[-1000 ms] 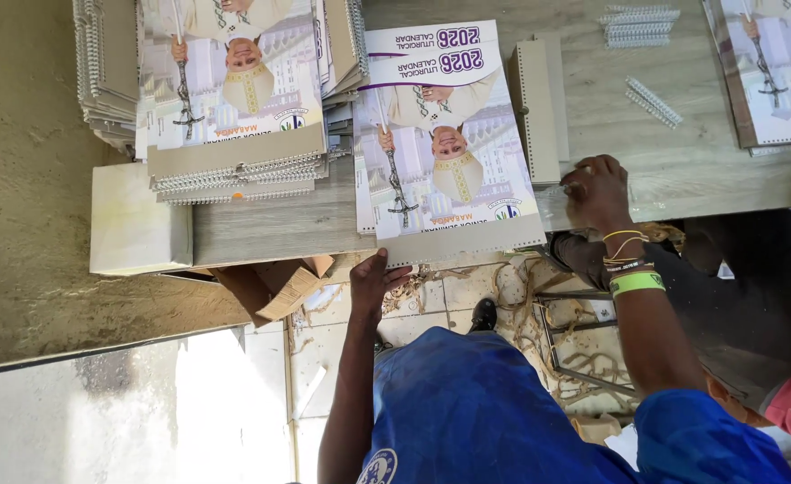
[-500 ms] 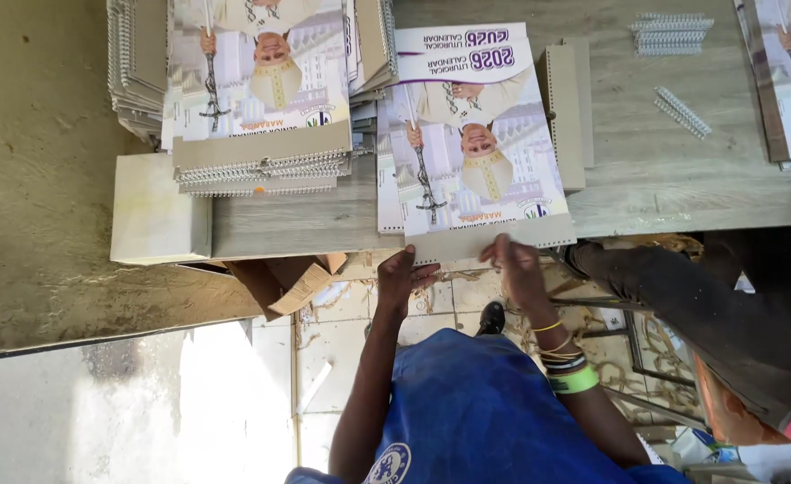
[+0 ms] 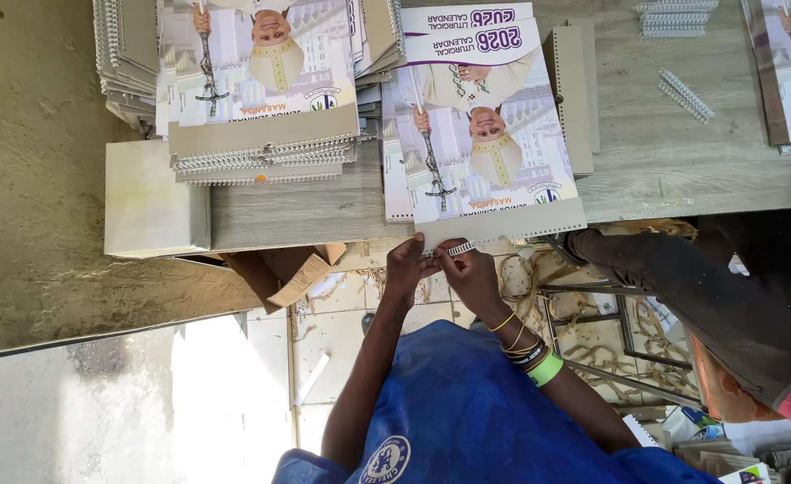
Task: Assembling and stacking printed liturgical calendars on a workbench
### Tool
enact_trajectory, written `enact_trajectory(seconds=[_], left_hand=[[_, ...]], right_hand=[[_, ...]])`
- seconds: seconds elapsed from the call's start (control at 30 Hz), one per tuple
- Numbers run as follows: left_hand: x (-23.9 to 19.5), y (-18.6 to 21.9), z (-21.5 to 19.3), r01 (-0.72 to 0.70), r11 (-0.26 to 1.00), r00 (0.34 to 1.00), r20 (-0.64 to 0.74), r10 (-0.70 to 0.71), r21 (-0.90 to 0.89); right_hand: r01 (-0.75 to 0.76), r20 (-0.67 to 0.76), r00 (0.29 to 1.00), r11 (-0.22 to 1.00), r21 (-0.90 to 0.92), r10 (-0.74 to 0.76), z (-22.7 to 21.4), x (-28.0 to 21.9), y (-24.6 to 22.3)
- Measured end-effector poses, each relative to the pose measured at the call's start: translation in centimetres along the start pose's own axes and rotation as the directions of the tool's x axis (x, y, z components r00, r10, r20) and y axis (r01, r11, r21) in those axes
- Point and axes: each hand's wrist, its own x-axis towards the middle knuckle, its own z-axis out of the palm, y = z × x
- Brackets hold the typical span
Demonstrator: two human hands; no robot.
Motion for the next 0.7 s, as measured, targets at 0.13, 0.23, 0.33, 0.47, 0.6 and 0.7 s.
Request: enact_trajectory(seconds=[0.13, 0.23, 0.33, 0.47, 0.6, 0.7], left_hand=[[-1.9, 2.3, 1.2, 0.021, 1.0, 0.999, 0.049, -0.02, -0.012], [-1.7, 1.8, 0.5, -0.02, 0.998, 0.993, 0.122, 0.012, 0.057], [-1.0, 0.9, 0.5, -0.058, 0.996, 0.988, 0.149, 0.047, 0.07], [-0.1, -0.1, 0.1, -0.13, 0.987, 0.988, 0.099, 0.12, 0.094], [-1.1, 0.8, 0.7, -0.144, 0.974, 0.988, 0.074, 0.133, 0.176], [-1.0, 0.7, 1.0, -0.157, 0.967, 0.987, 0.076, 0.144, 0.202]], right_hand=[[0.01, -0.026, 0.999, 0.956, -0.293, -0.019, -0.5, -0.3, -8.0], [-0.124, -0.056, 0.992, 0.899, -0.42, 0.11, -1.7, -0.2, -8.7], [-0.143, -0.157, 0.983, 0.945, -0.295, 0.1, -3.4, -0.9, -9.9], [-0.112, -0.33, 0.937, 0.993, 0.023, 0.113, -4.2, -1.5, -4.1], [-0.342, 0.108, 0.937, 0.805, 0.485, 0.333, -2.5, -1.7, -0.5], [-0.261, 0.044, 0.938, 0.621, 0.739, 0.343, -0.4, 0.5, 1.5]])
